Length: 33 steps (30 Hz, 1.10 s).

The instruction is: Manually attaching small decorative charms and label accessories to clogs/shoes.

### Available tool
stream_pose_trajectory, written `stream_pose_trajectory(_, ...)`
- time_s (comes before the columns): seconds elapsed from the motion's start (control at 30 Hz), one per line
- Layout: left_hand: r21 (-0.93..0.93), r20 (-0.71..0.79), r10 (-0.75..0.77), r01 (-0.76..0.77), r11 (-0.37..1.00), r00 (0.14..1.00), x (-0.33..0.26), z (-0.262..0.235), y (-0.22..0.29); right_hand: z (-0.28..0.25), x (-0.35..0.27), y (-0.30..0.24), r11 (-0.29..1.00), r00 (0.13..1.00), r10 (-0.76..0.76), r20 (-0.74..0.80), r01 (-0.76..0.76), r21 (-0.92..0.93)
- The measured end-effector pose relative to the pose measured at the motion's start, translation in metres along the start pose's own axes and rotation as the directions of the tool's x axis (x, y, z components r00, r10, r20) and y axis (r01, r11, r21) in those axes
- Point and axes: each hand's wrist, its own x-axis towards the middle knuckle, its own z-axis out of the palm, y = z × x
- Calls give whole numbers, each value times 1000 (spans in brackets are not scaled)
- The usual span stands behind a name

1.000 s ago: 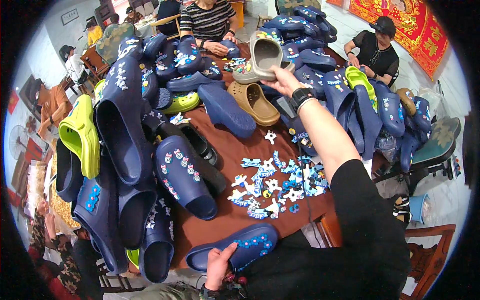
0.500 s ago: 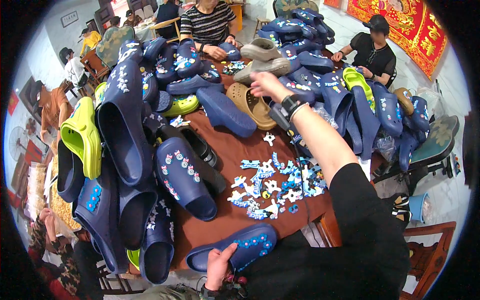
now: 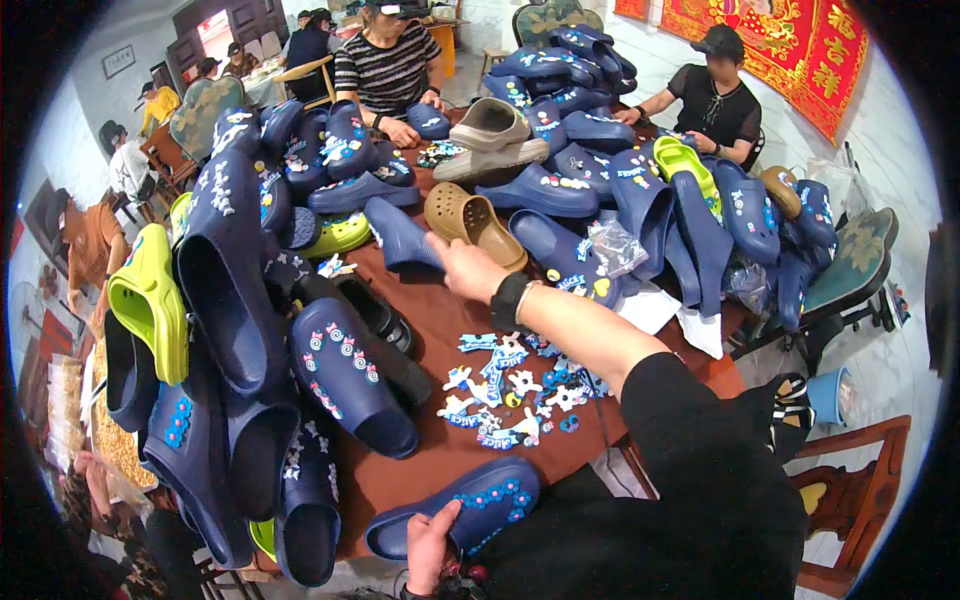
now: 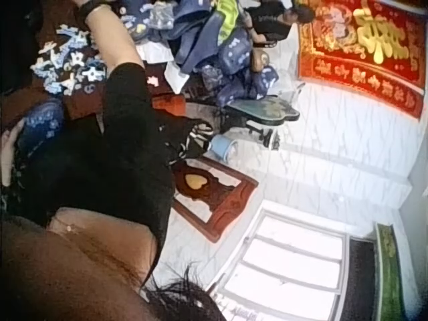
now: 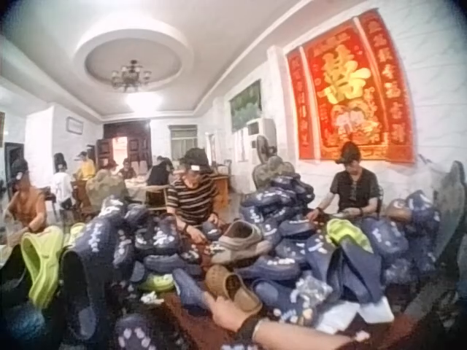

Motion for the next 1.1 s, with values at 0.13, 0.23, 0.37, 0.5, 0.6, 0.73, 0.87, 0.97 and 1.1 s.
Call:
stream_pose_trajectory(0.13, -260, 60, -11, 26, 965, 998, -6, 13, 12, -7, 6, 30, 879, 947, 245, -209, -126, 460)
stream_pose_trajectory(0.23, -276, 45, 4, 9, 961, 999, -7, 11, 11, 3, -4, 35, 188, 926, 264, 270, -323, 927)
stream_pose_trajectory(0.37, -255, 65, 1, 16, 967, 998, 0, 8, 4, 30, -19, 50, 56, 920, 180, 348, -363, 930)
stream_pose_trajectory(0.5, -264, 48, 24, -10, 964, 999, 0, 5, 0, 36, -38, 30, 199, 788, 230, 571, -612, 765)
stream_pose_trajectory(0.6, -283, 80, 16, 7, 959, 997, -4, 9, 4, 28, -47, 27, 432, 774, 247, 583, -626, 649)
stream_pose_trajectory(0.73, -267, 92, 8, 17, 963, 996, -4, 8, 1, 24, -50, 24, 356, 796, 189, 576, -602, 715)
stream_pose_trajectory(0.87, -235, 33, 10, -2, 972, 999, -4, 7, -2, 42, -47, 9, 307, 887, 178, 426, -461, 833)
stream_pose_trajectory(0.97, -268, 19, 17, -11, 963, 1000, -3, 1, -9, 35, -47, -11, 544, 937, 210, 280, -350, 763)
stream_pose_trajectory(1.1, -387, 39, 81, -60, 920, 996, -2, 15, 3, 49, -44, 28, 979, 991, 59, -123, -34, 199)
